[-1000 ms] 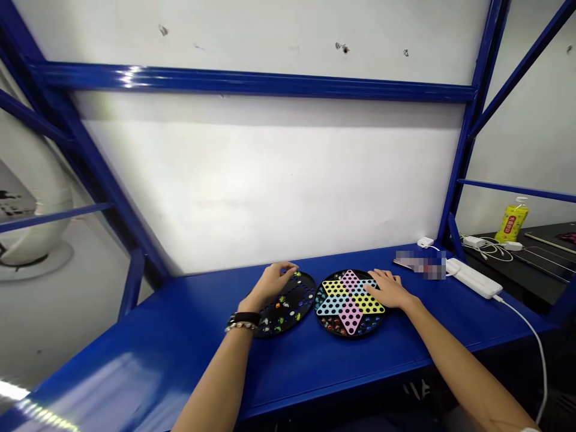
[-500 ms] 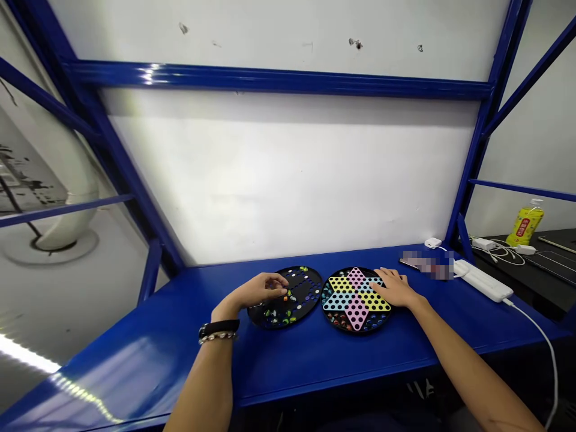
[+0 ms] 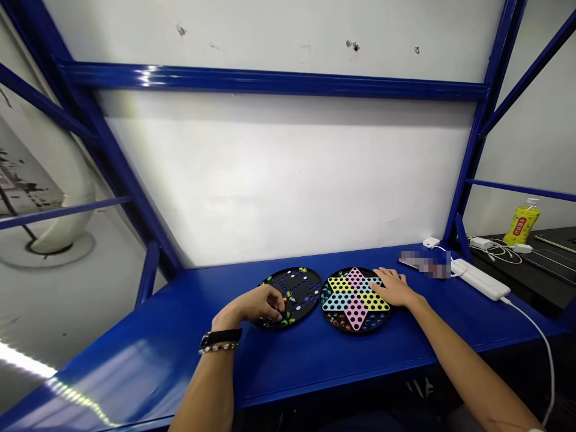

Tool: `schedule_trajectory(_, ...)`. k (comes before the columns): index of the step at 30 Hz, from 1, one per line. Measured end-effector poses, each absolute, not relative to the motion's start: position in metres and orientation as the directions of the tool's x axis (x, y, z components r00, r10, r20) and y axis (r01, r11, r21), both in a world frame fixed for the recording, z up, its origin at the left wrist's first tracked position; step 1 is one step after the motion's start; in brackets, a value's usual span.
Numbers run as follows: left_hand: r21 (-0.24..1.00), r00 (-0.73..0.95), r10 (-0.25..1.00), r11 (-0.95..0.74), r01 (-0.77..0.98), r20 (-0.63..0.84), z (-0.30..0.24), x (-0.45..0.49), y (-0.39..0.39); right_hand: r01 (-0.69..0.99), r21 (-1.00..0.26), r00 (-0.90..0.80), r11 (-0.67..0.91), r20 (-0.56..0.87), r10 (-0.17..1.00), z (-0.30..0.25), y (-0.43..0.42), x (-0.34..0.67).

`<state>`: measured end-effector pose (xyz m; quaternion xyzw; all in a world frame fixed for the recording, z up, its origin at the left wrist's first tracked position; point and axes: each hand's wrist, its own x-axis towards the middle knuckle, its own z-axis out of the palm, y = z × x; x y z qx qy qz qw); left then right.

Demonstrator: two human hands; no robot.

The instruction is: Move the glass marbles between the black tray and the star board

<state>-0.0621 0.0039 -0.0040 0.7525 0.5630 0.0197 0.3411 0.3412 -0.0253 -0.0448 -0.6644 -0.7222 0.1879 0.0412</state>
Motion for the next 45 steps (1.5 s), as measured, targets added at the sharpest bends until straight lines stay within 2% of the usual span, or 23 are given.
schedule_trajectory(6,0.573,0.346,0.933,-0.231,0.786,-0.099,0.003,-0.044,-0.001,0.944,-0.327,-0.115,0.05,-0.182,0.976,-0.044,-0.025,0.341)
schedule_trajectory(16,0.424,0.353,0.935,-0.305,0.853,-0.037,-0.009,-0.029,0.003,0.935,-0.351,-0.125,0.055,-0.179,0.976,-0.046,-0.025,0.342)
schedule_trajectory(21,0.454,0.38,0.924,-0.359,0.816,0.048,0.006,-0.01,0.003,0.938,-0.343,-0.123,0.053,-0.184,0.975,-0.047,-0.025,0.342)
schedule_trajectory(27,0.45,0.497,0.842,-0.534,0.715,0.21,0.015,0.043,0.034,0.938,-0.344,-0.122,0.047,-0.2,0.972,-0.043,-0.026,0.34)
schedule_trajectory(34,0.393,0.585,0.791,-0.603,0.694,0.18,-0.01,0.093,0.06,0.935,-0.351,-0.116,0.048,-0.175,0.978,-0.04,-0.026,0.338)
schedule_trajectory(37,0.392,0.588,0.784,-0.613,0.686,0.198,-0.018,0.091,0.058,0.93,-0.364,-0.124,0.055,-0.168,0.978,-0.041,-0.026,0.338)
schedule_trajectory(40,0.441,0.575,0.781,-0.617,0.652,0.243,-0.022,0.074,0.058,0.929,-0.365,-0.124,0.054,-0.172,0.977,-0.043,-0.026,0.339)
schedule_trajectory(45,0.466,0.423,0.848,-0.529,0.709,0.319,-0.02,0.027,0.059,0.938,-0.345,-0.117,0.047,-0.186,0.976,-0.044,-0.026,0.34)
